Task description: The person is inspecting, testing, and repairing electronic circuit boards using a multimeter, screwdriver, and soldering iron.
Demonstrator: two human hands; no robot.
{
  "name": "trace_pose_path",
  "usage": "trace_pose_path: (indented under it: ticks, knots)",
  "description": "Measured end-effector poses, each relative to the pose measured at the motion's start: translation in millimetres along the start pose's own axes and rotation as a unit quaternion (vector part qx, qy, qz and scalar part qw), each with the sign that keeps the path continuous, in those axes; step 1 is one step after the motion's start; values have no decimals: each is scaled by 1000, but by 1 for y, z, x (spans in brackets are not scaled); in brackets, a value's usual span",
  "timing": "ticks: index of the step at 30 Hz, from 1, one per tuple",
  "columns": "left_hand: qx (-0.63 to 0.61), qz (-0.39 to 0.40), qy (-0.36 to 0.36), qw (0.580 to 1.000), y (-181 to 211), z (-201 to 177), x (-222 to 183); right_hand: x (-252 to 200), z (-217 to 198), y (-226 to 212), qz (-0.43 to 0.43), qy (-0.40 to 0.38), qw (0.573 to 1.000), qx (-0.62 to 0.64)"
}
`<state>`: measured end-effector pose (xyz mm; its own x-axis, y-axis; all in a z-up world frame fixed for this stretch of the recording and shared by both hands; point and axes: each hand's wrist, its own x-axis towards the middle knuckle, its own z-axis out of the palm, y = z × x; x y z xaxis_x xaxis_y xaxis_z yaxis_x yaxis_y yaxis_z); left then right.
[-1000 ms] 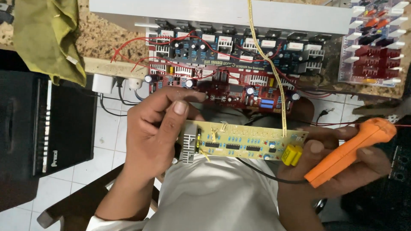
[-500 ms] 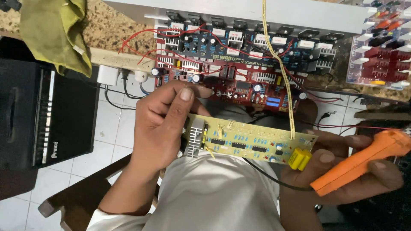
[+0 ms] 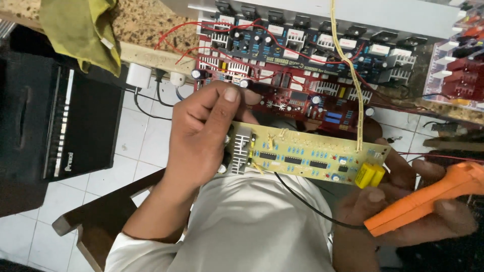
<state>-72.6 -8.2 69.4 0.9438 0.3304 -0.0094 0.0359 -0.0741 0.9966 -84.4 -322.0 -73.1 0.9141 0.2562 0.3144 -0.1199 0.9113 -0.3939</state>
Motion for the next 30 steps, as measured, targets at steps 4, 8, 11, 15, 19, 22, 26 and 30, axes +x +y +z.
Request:
trace_pose_path:
  ticks: [4, 8, 11, 15, 19, 22, 26, 30]
  knots:
    - [-1, 18, -9, 1000, 1, 0, 0, 18, 27, 29, -187, -11, 831, -524]
    - [-7, 17, -29, 999, 1, -1, 0, 31, 56, 44, -258, 79, 745, -610]
    - [-23, -1, -44, 999, 1, -1, -1, 39, 57, 31, -245, 9, 684, -687]
    - [-81, -40, -72, 993, 0, 2, -3, 45, 62, 35, -259, 7, 655, -710]
    - [-133, -42, -81, 987, -5, 2, -4, 42, 72, 38, -232, 25, 659, -715]
    - [-112, -2, -90, 990, -7, 1, -4, 48, 97, 45, -216, 25, 628, -747]
    - [-121, 28, -98, 987, -7, 0, -5, 50, 83, 46, -226, 24, 647, -728]
    - [-155, 19, -107, 982, -12, 0, -4, 56, 94, 58, -250, 29, 666, -702]
